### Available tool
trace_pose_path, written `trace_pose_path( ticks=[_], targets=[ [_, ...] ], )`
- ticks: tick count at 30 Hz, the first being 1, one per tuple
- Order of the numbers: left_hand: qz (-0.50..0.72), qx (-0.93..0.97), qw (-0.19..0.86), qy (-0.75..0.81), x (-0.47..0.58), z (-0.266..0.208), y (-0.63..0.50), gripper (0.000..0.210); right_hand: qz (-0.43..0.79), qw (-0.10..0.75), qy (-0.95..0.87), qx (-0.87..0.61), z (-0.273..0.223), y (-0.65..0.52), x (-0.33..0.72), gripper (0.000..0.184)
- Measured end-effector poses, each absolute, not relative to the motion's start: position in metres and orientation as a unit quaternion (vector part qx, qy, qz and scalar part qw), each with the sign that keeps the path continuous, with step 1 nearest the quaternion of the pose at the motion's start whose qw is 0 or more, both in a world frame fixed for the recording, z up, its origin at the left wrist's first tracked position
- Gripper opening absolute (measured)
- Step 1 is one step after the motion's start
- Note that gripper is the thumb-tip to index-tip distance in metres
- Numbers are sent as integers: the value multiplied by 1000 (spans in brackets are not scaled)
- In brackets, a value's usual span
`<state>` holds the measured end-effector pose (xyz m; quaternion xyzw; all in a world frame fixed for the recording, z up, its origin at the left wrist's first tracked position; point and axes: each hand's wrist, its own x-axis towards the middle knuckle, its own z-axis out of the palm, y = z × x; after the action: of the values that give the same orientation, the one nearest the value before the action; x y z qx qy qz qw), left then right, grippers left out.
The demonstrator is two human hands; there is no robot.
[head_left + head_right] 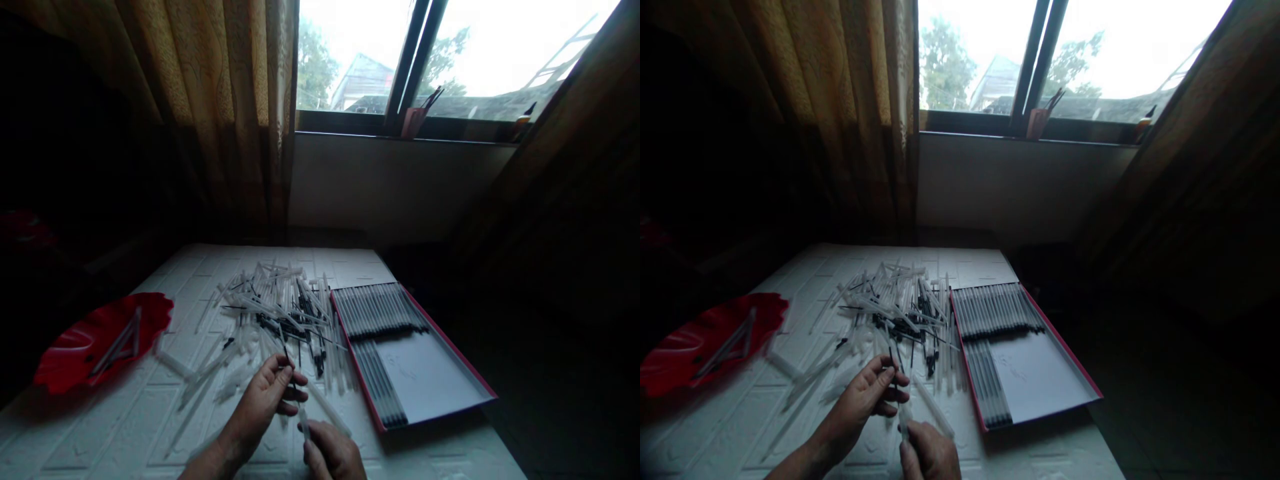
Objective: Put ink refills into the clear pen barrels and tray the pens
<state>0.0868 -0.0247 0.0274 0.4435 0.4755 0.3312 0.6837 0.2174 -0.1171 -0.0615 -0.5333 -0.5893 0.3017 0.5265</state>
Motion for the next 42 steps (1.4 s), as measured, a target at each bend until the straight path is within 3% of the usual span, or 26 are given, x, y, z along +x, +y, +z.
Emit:
trace_pose_path(
  ticks=[16, 26, 28, 32, 42],
  targets=[
    [301, 505, 671, 452, 86, 12, -36, 51, 272, 523, -611, -529, -51, -118, 218, 42],
    [239, 675, 556, 423, 76, 27, -36, 34, 311, 614, -478, -545, -53, -123, 215, 44],
    [223, 722, 492, 431, 78, 31, -27, 27, 321, 632, -444, -548, -53, -124, 215, 45],
    [142, 851, 237, 447, 92, 36, -10, 22, 331, 646, -413, -551, -53, -125, 215, 44],
    [34, 900, 106, 420, 141, 19, 4, 7, 343, 645, -418, -540, -56, -122, 216, 45]
  ],
)
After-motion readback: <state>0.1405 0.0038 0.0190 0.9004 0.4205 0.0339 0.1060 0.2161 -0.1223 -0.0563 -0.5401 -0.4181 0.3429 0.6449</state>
